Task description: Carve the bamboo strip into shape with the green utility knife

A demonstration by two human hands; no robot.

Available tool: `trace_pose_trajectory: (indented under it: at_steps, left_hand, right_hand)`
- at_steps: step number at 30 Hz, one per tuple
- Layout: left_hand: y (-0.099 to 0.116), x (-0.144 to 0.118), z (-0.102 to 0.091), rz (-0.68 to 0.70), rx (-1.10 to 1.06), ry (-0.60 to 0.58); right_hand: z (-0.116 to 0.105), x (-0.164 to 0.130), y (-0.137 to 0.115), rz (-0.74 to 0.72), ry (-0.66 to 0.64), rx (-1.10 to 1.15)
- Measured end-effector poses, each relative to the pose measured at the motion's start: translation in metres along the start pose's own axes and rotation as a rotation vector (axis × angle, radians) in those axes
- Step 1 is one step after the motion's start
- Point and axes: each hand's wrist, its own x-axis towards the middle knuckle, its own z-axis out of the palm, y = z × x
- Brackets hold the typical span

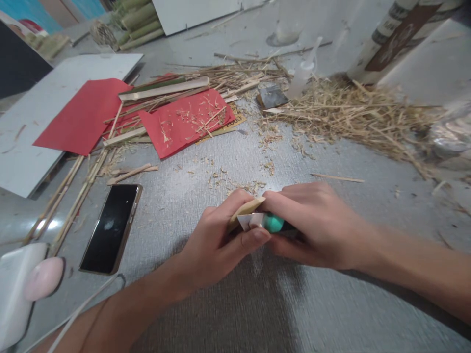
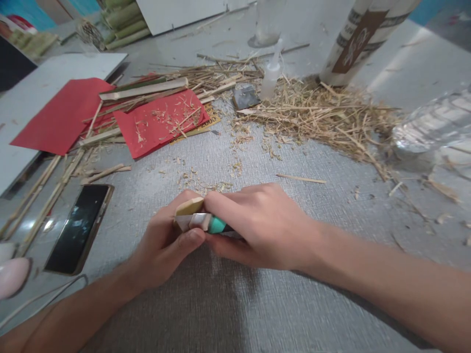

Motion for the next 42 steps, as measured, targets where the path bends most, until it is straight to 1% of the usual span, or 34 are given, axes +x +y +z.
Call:
trace_pose_trajectory:
  at_steps: [6,13,21,25,31,38,42]
  left_hand:
    - [0.0004,-0.0015,0.0006,-0.044,-0.046,0.009]
    - [0.0004,-0.0009,0.0008,-0.045,-0.072,0.007]
    - [0.0036,-0.0011,0.0003,-0.102,-0.006,0.035]
    - [0.0053,0.0010,0.0011,-0.079,0.007,0.044]
    - [0.0077,0.0018,0.0015,-0.095,-0.029,0.027]
    - [0.0028,-0.0020,0.0012,-0.135,-0.042,0.026]
    - [0.0005,-0.0005,0.0015,-0.101,-0.041,0.026]
  right_hand:
    - [0.0006,-0.0016,0.0011,0.001,-0.001,-0.005]
    - [0.0011,0.0001,-0.0008,0.034,-0.028,-0.034]
    - [0.0000,0.0006,-0.0001,0.081,-0.079,0.005]
    - [0.0006,0.0000,0.0011,0.063,-0.063,0.026]
    - [0.0046,-0.0009,0.0039,0.035,-0.027,0.020]
    - [0.0021,-0.0004,0.0022,0.021,-0.026,0.020]
    - [0.0016,0.0003,0.0020,0.008,0.004,0.011]
